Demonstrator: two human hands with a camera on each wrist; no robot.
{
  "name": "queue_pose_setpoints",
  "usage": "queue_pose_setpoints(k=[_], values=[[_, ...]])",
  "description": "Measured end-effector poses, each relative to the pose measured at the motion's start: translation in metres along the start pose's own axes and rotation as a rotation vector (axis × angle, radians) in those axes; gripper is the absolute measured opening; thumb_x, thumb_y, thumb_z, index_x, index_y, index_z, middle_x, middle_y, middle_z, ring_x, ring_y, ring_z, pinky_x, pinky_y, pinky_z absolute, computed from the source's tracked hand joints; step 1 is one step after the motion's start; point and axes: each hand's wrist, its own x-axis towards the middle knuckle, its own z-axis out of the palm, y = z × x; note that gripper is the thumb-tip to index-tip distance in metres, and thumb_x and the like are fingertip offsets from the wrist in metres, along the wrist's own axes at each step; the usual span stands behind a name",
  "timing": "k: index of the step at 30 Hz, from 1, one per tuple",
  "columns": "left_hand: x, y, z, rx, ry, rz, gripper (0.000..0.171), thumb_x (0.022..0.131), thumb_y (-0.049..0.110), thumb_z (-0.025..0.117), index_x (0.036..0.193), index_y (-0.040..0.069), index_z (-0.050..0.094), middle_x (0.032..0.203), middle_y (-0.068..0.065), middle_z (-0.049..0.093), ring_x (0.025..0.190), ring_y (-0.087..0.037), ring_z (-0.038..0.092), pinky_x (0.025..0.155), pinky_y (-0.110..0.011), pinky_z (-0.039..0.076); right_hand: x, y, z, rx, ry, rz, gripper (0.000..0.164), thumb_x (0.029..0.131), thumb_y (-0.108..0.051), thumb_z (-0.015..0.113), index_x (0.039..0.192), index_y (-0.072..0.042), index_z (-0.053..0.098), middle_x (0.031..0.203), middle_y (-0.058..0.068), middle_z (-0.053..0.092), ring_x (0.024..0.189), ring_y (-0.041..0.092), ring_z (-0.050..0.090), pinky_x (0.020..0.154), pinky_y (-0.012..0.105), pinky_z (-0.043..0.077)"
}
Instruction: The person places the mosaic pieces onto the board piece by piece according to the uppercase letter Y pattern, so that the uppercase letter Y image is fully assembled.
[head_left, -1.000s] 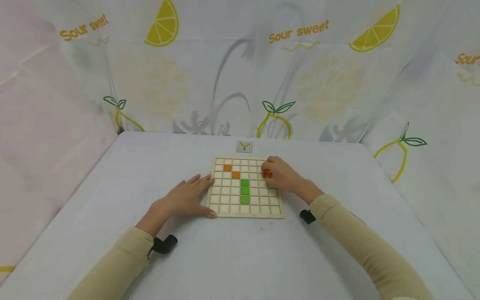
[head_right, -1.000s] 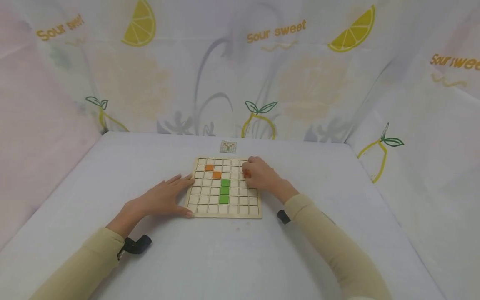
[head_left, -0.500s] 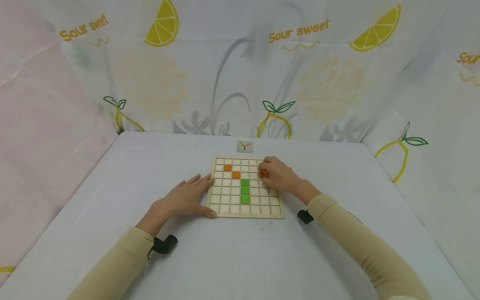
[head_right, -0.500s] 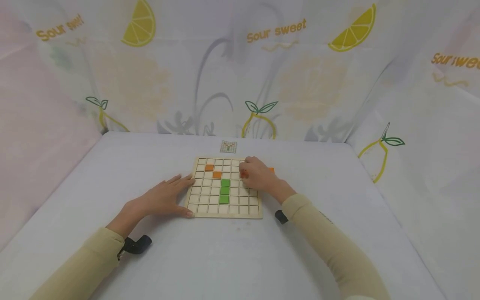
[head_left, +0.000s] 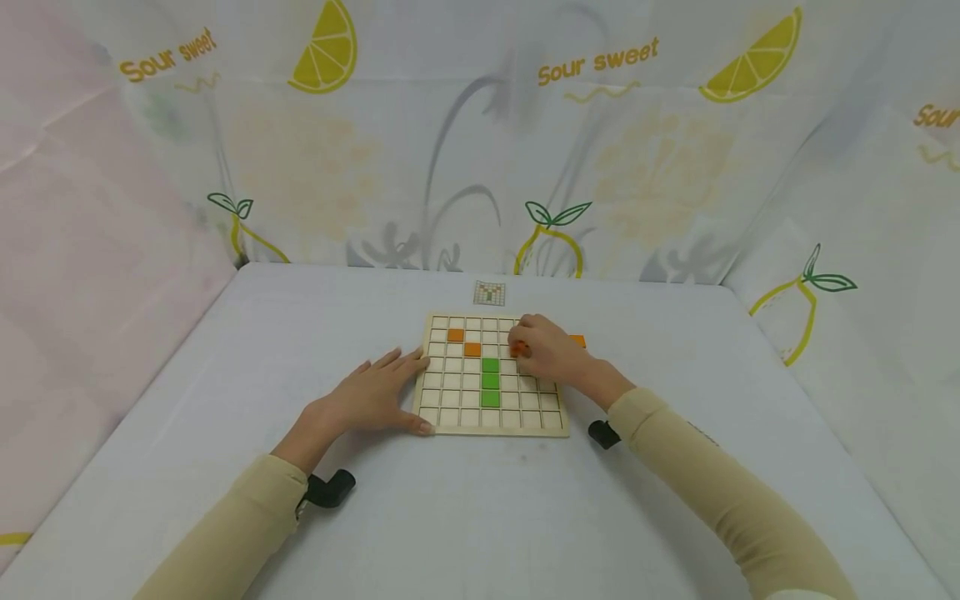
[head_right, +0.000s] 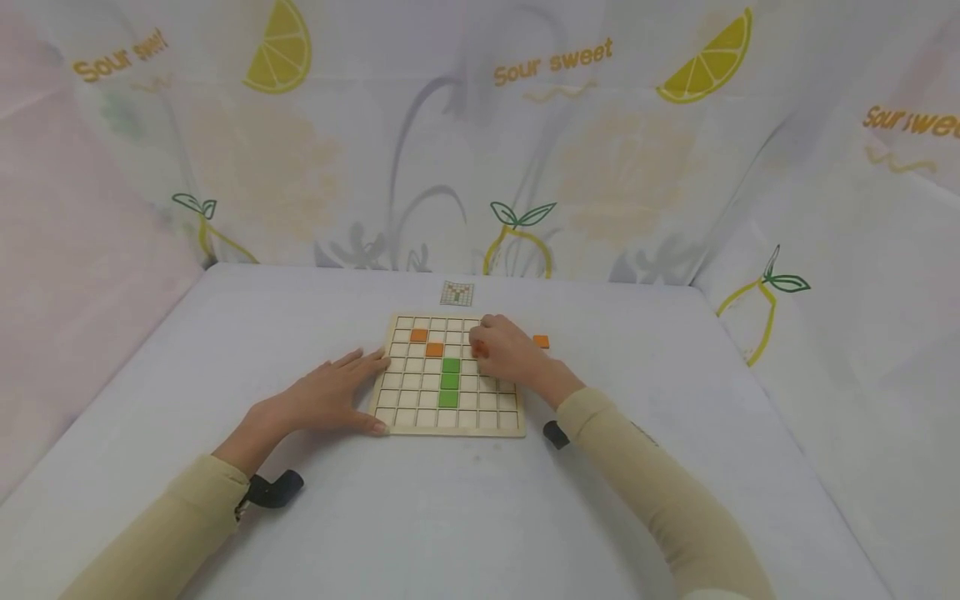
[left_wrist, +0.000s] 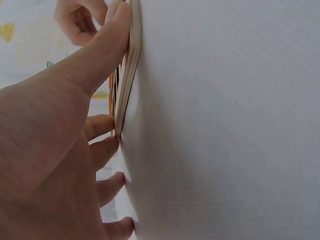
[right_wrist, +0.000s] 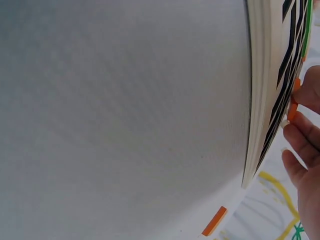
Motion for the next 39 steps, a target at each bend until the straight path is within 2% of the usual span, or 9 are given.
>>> queue_pose_setpoints(k=[13,23,28,39], values=[[0.001,0.000,0.000,0.002,0.002,0.007,0.113,0.071,0.068,0.077,0.158,0.016,0.027,0.167,-0.004,0.020,0.155,-0.037,0.014,0.119,-0.069,0.016,0.005,-0.007,0.002,-0.038,-0.041,0.039,0.015,0.086,-0.002,0.063,0.091,-0.014,0.068,0.092,0.001,0.060,0.085,0.019,0.050,0.078,0.031,0.046],[0.001,-0.001,0.002,0.005,0.006,0.007,0.114,0.070,0.069,0.077,0.158,0.017,0.028,0.167,-0.004,0.020,0.155,-0.037,0.014,0.119,-0.069,0.016,0.006,-0.009,0.004,-0.019,-0.017,0.020,0.016,0.089,-0.002,0.062,0.090,-0.014,0.073,0.095,0.002,0.064,0.089,0.018,0.056,0.084,0.033,0.051],[0.001,-0.002,0.002,0.005,0.007,0.004,0.113,0.070,0.069,0.077,0.158,0.017,0.028,0.167,-0.003,0.020,0.155,-0.036,0.014,0.119,-0.068,0.016,0.005,-0.010,0.003,-0.018,-0.019,0.007,0.015,0.091,-0.003,0.064,0.094,-0.010,0.077,0.100,0.004,0.068,0.097,0.021,0.062,0.089,0.035,0.054],[0.001,-0.002,0.002,0.011,0.004,0.004,0.114,0.071,0.069,0.077,0.158,0.017,0.027,0.168,-0.003,0.019,0.155,-0.037,0.013,0.119,-0.069,0.016,0.002,-0.013,0.002,-0.052,-0.039,-0.008,0.025,0.092,0.001,0.060,0.109,-0.004,0.077,0.109,0.008,0.066,0.101,0.021,0.060,0.101,0.038,0.051]])
